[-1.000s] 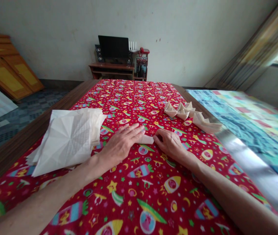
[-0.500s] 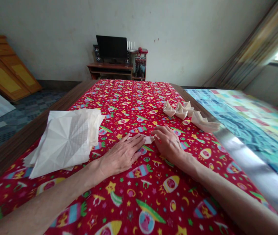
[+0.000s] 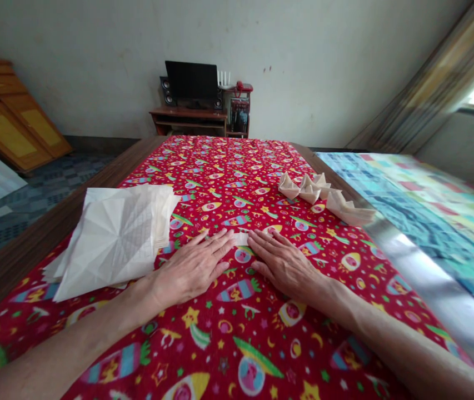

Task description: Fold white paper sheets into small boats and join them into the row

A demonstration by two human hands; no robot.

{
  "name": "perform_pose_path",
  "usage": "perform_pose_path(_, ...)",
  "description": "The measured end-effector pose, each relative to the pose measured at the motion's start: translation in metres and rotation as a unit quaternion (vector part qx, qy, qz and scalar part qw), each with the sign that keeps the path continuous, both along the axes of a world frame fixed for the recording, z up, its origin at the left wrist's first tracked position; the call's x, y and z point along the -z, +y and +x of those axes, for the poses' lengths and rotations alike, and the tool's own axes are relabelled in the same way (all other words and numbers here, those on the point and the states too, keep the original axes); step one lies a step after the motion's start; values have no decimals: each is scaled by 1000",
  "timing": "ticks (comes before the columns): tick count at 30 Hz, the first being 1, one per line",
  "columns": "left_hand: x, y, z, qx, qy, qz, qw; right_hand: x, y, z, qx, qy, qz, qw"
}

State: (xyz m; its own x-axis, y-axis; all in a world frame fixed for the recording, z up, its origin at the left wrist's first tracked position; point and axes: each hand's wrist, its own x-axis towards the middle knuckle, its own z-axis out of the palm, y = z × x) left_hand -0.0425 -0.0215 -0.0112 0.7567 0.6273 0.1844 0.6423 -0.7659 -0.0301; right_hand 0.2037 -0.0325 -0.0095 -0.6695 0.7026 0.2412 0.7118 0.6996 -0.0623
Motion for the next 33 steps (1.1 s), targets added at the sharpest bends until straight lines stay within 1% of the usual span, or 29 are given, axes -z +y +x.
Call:
perform_pose_path(4,-1,-3,-6,-1,5,5,1000,-1,1,0,19,19,28,999)
perform_pose_path(7,-1,-2,-9,-18,-11,15,1000,0,4,2,21,58,37,997)
perform_pose_path(10,1,8,-7,-37,-73,19,996,2,12,4,27,116,23,993)
perform_pose_path(12,3,18,-4,-39,-130,9,991,4,17,3,47,149,10,988)
perform_pose_path(16,5,33,6,-39,-190,-7,981,7,23,-2,75,171,26,982)
perform_pose_path(18,7,37,10,-38,-211,-30,976,6,24,-4,78,183,11,980)
perform_pose_path(20,9,38,12,-49,-248,-49,966,5,24,-6,86,200,-25,976)
perform_pose_path(22,12,38,13,-77,-309,-60,946,4,24,-6,90,209,-43,973)
perform_pose_path(24,13,36,16,-108,-390,-92,910,4,23,-6,88,198,-15,976)
perform_pose_path(26,12,32,20,-127,-452,-165,867,3,20,-8,89,151,47,983)
perform_pose_path(27,10,29,23,-133,-466,-207,850,2,17,-9,86,114,79,987)
perform_pose_path(28,7,25,25,-140,-462,-243,841,0,14,-11,79,76,111,988)
perform_pose_path(29,3,21,28,-152,-451,-264,839,-1,11,-14,67,41,135,988)
perform_pose_path(31,-2,15,32,-179,-418,-281,845,-5,3,-19,34,3,170,985)
perform_pose_path(33,-4,13,35,-207,-394,-259,857,-8,-4,-25,3,-11,181,984)
